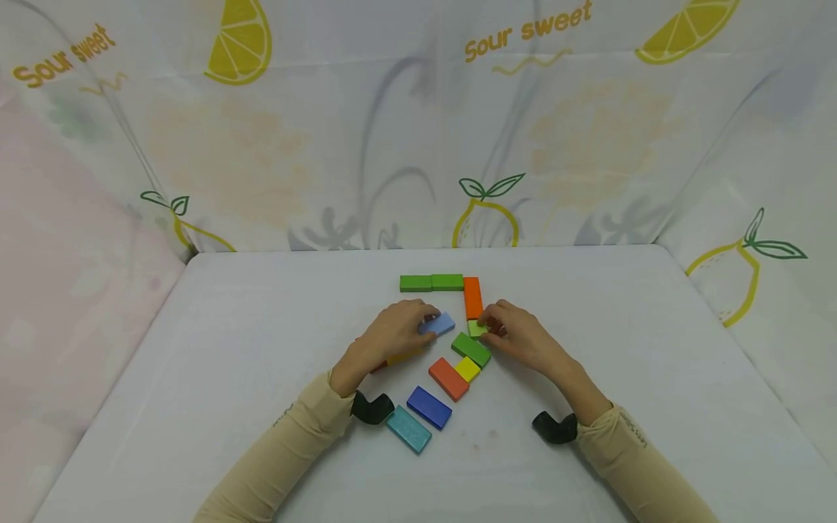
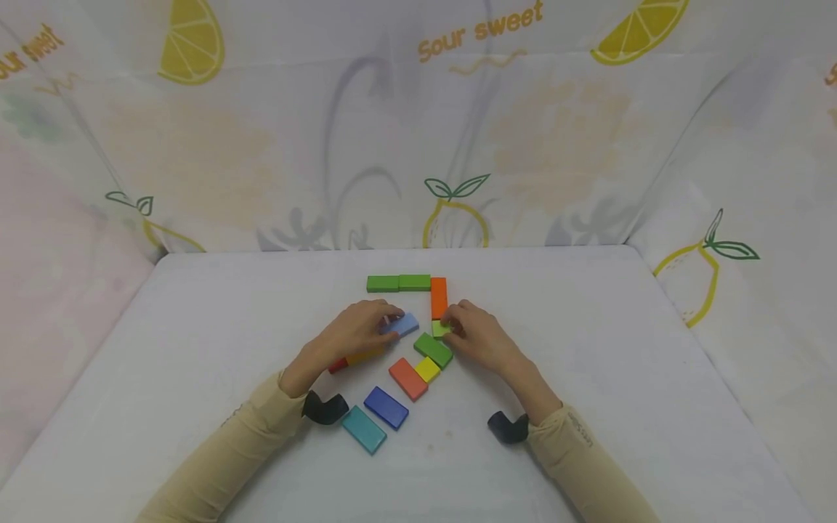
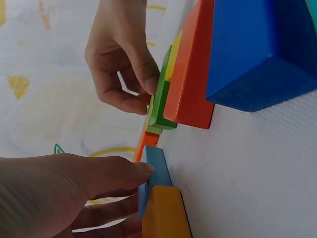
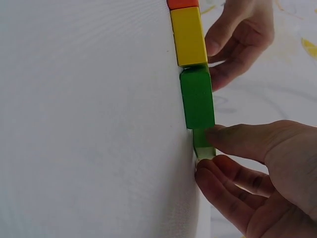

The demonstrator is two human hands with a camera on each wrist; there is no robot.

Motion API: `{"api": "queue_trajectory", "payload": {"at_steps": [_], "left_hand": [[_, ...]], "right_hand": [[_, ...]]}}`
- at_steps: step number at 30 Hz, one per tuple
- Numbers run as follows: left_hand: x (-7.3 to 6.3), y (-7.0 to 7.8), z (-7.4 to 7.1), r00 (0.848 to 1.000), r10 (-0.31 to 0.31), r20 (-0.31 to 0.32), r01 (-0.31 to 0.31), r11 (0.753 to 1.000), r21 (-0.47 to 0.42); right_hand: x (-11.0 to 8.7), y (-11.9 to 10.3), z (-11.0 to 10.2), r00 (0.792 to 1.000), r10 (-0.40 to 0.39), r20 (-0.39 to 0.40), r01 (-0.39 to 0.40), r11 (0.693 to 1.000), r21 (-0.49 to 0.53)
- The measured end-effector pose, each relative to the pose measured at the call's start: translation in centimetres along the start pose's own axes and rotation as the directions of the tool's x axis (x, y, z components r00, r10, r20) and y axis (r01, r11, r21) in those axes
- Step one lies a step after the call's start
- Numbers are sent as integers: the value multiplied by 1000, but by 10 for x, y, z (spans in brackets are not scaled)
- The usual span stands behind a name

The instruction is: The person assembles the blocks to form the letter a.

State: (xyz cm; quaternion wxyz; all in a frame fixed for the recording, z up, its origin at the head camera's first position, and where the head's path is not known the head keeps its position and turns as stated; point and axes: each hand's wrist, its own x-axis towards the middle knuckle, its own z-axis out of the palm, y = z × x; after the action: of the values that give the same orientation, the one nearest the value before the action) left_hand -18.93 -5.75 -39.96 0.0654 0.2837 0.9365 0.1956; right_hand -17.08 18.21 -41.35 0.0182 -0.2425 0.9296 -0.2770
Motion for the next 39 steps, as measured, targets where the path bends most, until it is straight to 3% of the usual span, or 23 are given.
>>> {"api": "queue_trajectory", "payload": {"at_steps": [9, 39], "left_hand": [[1, 2, 0, 1000, 7, 25, -8, 1000, 26], [4, 4, 7, 995, 98, 0, -98, 995, 14]], "right_hand": [[1, 2, 0, 1000, -10, -4, 10, 1000, 5], [3, 1, 1, 1000, 8, -12, -8, 1000, -10]]}}
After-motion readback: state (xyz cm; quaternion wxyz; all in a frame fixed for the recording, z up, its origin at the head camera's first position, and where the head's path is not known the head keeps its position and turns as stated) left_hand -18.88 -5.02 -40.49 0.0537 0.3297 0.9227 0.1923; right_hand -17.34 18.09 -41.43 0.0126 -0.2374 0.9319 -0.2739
